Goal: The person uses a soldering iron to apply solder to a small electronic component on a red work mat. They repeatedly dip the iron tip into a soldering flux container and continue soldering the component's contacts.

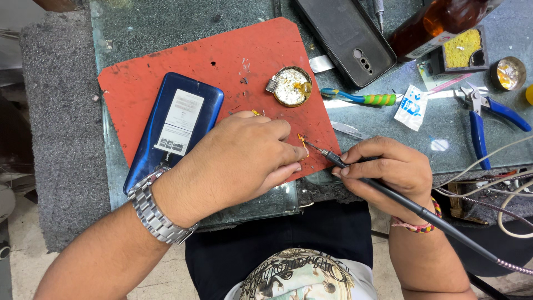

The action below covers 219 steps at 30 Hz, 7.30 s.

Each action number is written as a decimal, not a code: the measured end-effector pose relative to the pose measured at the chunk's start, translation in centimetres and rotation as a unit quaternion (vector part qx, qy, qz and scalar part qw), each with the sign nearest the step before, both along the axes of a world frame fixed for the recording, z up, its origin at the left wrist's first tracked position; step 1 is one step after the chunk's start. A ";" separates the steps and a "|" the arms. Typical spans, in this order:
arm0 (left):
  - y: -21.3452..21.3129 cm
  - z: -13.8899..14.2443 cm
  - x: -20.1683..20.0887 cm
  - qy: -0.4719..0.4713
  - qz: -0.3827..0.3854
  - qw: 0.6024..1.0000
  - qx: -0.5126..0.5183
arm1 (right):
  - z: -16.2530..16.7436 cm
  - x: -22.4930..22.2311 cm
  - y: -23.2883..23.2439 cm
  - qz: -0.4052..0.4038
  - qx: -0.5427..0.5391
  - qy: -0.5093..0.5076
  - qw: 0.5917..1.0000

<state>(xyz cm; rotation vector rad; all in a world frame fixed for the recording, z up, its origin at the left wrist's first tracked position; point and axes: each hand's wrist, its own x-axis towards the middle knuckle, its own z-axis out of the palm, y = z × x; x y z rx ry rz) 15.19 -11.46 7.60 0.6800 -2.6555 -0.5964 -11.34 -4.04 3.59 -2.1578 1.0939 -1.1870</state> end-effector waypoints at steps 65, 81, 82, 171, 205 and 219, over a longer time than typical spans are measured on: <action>-0.9 1.7 2.6 0.055 0.047 0.994 0.080 | 0.9 -0.8 1.1 0.014 0.137 -0.195 0.971; -2.4 1.5 2.1 0.031 0.142 0.989 -0.005 | 3.5 0.2 -9.9 0.075 0.012 -0.011 0.997; -2.5 1.5 2.0 0.030 0.149 0.988 -0.012 | 3.3 0.2 -9.9 0.060 -0.007 0.018 0.998; -2.9 0.7 0.2 0.001 0.174 0.984 -0.036 | 2.8 -0.3 -10.3 0.060 -0.066 0.120 0.989; 5.7 8.2 -1.8 0.007 0.199 0.975 -0.103 | 7.8 -4.4 -7.5 0.042 -0.027 -0.105 0.993; 10.4 3.0 -4.5 0.062 0.326 0.938 -0.103 | 7.0 -3.4 -0.8 0.084 0.083 -0.118 0.986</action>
